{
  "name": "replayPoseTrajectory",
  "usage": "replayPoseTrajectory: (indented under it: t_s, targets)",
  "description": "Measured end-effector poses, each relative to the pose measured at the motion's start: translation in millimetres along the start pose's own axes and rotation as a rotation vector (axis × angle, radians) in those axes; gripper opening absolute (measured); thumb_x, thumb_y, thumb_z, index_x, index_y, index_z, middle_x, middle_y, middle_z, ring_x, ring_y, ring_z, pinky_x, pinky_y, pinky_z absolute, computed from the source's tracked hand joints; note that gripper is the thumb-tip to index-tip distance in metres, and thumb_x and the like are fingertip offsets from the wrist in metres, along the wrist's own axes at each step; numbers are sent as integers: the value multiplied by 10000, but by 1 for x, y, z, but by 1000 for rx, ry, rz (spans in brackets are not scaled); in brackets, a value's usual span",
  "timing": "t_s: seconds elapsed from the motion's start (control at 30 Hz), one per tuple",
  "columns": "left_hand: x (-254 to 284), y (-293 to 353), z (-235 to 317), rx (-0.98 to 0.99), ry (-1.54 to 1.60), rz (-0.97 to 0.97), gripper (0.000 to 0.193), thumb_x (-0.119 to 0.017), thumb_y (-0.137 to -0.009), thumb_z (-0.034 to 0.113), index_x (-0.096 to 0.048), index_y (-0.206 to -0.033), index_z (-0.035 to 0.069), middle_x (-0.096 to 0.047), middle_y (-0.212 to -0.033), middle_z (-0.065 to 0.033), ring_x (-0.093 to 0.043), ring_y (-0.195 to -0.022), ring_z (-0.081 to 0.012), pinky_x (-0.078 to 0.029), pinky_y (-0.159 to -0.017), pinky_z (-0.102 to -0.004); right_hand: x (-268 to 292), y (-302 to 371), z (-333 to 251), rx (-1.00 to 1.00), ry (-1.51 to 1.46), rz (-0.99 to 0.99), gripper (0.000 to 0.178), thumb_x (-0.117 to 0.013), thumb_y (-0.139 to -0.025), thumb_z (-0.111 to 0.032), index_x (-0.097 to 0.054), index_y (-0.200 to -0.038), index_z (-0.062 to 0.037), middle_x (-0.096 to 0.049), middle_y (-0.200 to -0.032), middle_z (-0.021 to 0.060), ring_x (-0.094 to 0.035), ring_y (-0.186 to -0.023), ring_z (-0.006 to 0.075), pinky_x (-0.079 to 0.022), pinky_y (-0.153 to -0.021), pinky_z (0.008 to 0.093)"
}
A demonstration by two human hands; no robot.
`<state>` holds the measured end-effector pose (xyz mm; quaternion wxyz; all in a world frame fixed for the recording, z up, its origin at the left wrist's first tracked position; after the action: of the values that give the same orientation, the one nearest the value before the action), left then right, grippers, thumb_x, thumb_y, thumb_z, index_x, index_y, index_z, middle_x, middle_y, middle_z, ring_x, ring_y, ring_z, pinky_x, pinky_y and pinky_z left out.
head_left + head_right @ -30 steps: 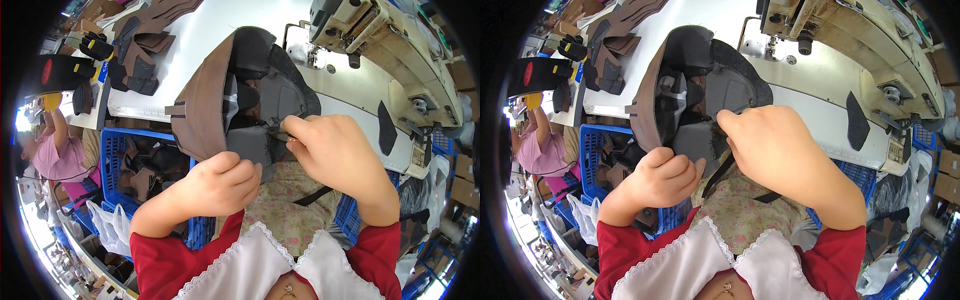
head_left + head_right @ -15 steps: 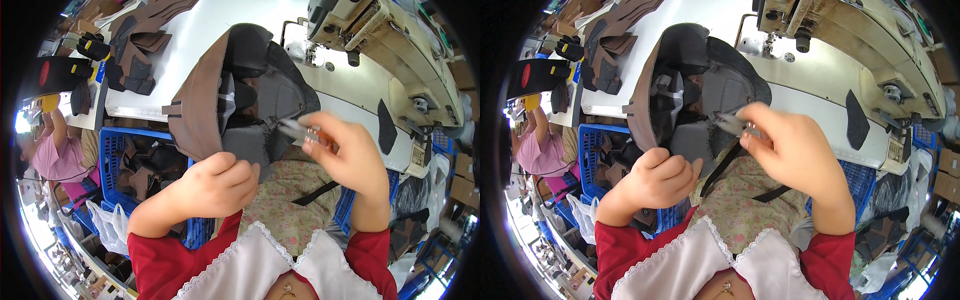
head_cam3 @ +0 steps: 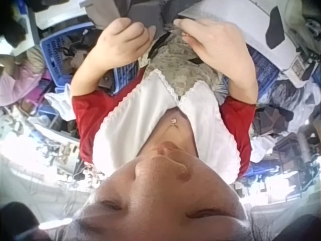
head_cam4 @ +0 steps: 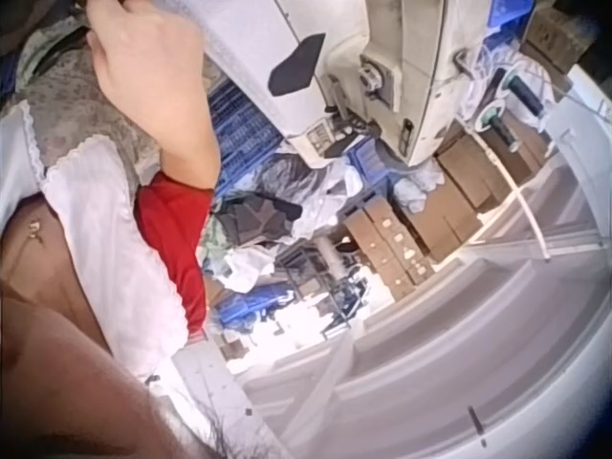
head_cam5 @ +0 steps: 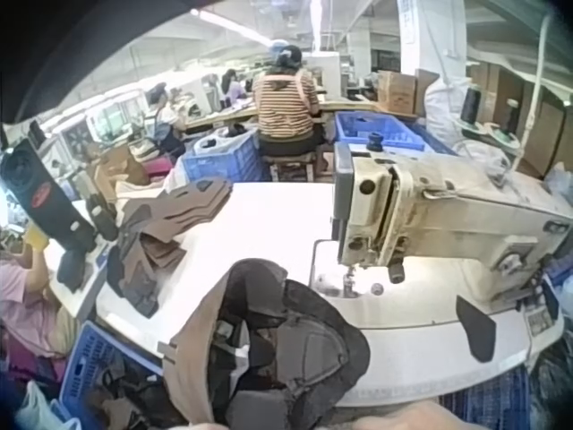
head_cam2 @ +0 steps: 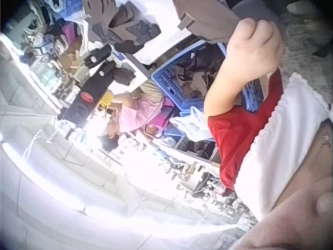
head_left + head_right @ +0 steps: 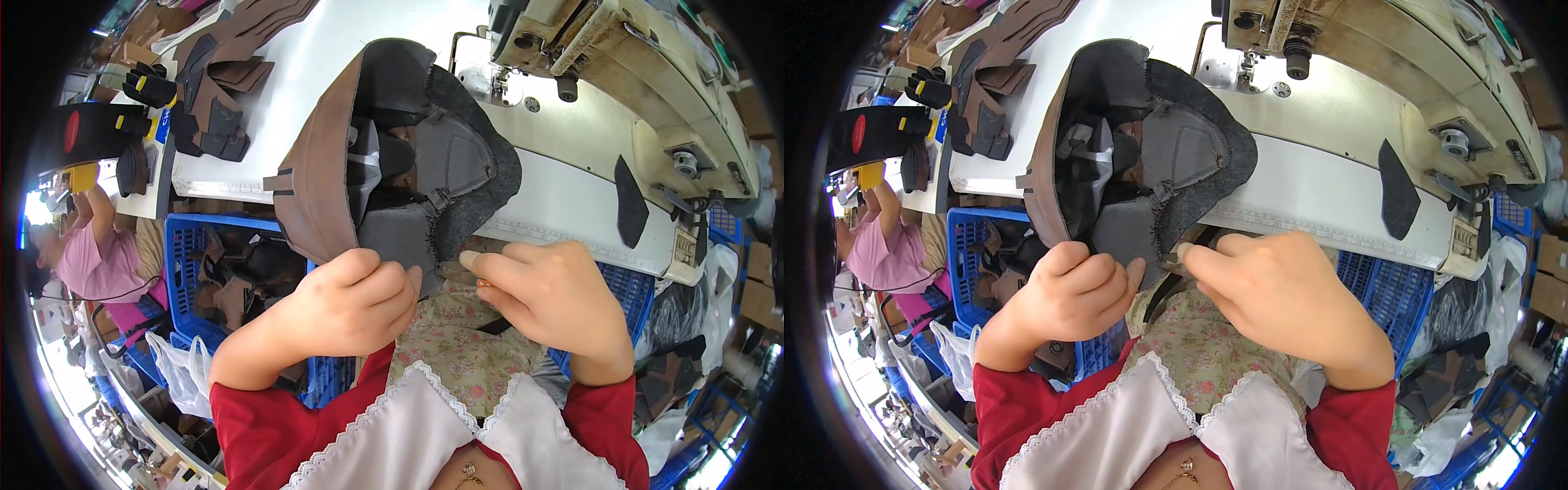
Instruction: Stitching and trimming leather components for shoe uppers using an industrial sewing machine.
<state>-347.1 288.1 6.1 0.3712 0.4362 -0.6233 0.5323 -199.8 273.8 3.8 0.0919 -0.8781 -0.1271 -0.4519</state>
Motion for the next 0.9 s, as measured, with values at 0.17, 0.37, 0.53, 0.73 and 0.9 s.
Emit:
replayPoseTrajectory:
  t_s: [0.17, 0.37, 0.53, 0.73, 0.9]
  targets:
    - [-1, -2, 1, 1, 3, -11, 313, -661, -621, 165, -731, -892, 26, -544, -775, 42, -506, -770, -132, -382, -721, -296, -3, 1, -1, 5, 36, -5, 279, -748, -802, -152, -715, -1076, -111, -598, -698, 48, -630, -615, 263, -456, -515, 378]
    - [3, -2, -2, 9, 17, -14, 320, -662, -618, 156, -733, -903, 27, -536, -775, 33, -507, -768, -140, -383, -713, -302, 9, 7, 5, 15, -78, 106, 305, -773, -785, -126, -714, -1080, -76, -608, -723, 46, -607, -583, 225, -432, -499, 362]
    - [40, 10, -43, 271, 207, 193, 395, -677, -555, 175, -759, -917, 39, -552, -778, 2, -519, -742, -197, -397, -700, -354, 31, 32, 32, -273, -605, 364, 462, -815, -802, -164, -636, -1195, 0, -591, -809, 15, -502, -675, 89, -368, -593, 239]
    - [80, 46, -99, 646, 527, 582, 391, -582, -478, 35, -735, -830, -37, -564, -669, -79, -487, -669, -245, -398, -634, -358, 27, 28, 33, -134, -928, 515, 519, -799, -844, -84, -561, -1297, 6, -598, -844, -5, -485, -700, 36, -369, -626, 180]
    - [75, 76, -116, 752, 783, 763, 268, -679, -559, 115, -638, -772, -44, -555, -718, -79, -483, -745, -222, -369, -682, -344, 20, 27, 29, -89, -971, 548, 532, -798, -832, -75, -553, -1296, 12, -612, -878, 11, -505, -724, 46, -382, -647, 182]
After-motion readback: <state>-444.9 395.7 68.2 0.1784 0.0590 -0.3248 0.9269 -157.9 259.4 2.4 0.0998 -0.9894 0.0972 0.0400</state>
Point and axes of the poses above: each hand's wrist, its own y-axis away from the middle knuckle, its own x-axis out of the back of the hand, z = x × y, the point moved 8 cm from there along -y, towards the middle knuckle
